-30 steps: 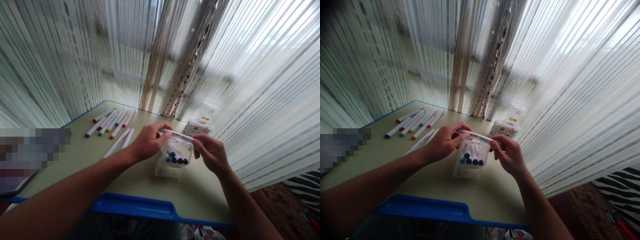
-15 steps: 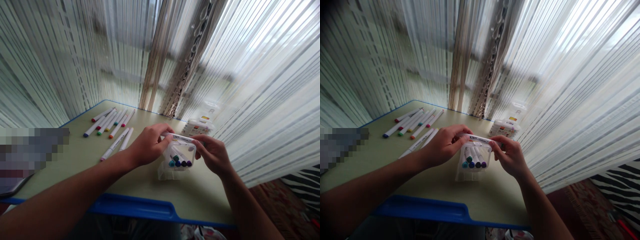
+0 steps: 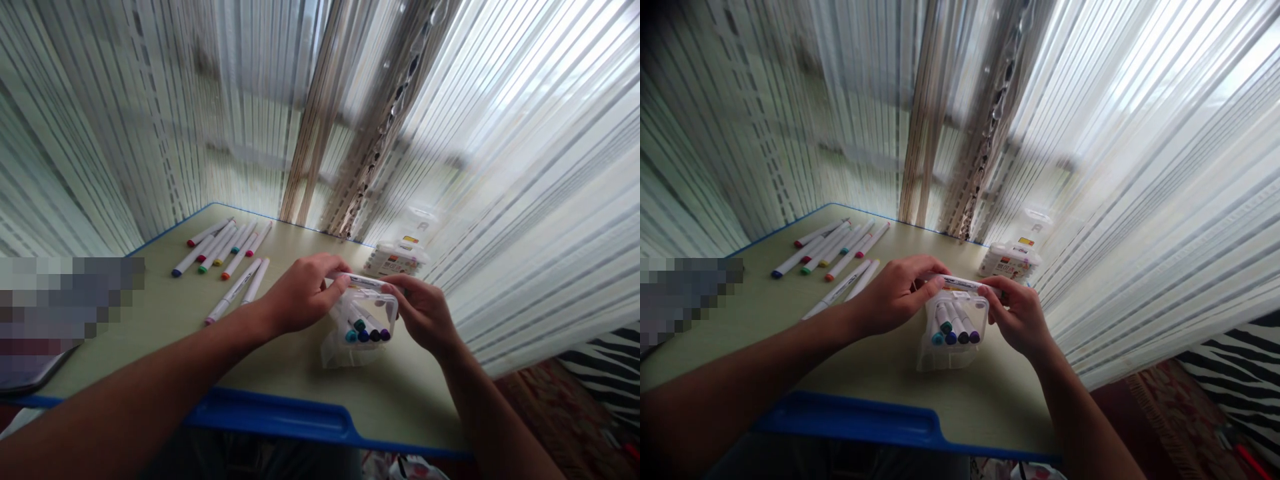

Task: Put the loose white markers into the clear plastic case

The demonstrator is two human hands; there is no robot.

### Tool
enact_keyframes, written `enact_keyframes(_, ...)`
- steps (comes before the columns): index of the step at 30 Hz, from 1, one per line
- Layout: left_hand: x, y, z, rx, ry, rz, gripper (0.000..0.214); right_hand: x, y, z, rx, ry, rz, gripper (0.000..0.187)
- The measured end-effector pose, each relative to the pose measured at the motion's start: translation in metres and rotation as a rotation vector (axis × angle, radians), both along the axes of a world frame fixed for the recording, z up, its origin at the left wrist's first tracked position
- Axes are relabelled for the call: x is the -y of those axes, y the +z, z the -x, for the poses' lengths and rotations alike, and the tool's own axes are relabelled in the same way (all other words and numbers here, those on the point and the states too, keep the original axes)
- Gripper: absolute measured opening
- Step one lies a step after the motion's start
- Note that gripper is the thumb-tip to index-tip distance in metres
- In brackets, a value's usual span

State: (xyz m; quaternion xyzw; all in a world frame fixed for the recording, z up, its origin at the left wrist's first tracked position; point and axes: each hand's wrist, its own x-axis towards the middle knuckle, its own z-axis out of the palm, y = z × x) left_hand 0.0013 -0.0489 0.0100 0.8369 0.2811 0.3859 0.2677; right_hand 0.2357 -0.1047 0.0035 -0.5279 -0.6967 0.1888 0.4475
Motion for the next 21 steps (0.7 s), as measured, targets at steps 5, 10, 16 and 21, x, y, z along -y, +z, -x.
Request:
enact_keyframes(5,-0.0015,-0.0022,0.0002,0.0,0.004,-0.004,0.026,-0.0025,-0.0038,-0.0012,-0.019,-0.001,0.002,0.03)
enact_keyframes(10,-0.0024,-0.0027,-0.0001,0.0,0.003,-0.011,0.026,-0.0029,-0.0047,-0.0015,-0.019,-0.012,-0.004,0.031)
enact_keyframes(16,-0.0035,-0.0032,-0.0011,-0.003,0.013,-0.021,0.025,-0.0014,-0.001,0.0009,-0.024,-0.028,-0.022,0.03)
enact_keyframes(21,-0.0056,-0.0062,-0.0008,-0.022,0.036,-0.034,0.026,-0.0001,-0.0012,0.0015,-0.012,-0.048,-0.051,0.027)
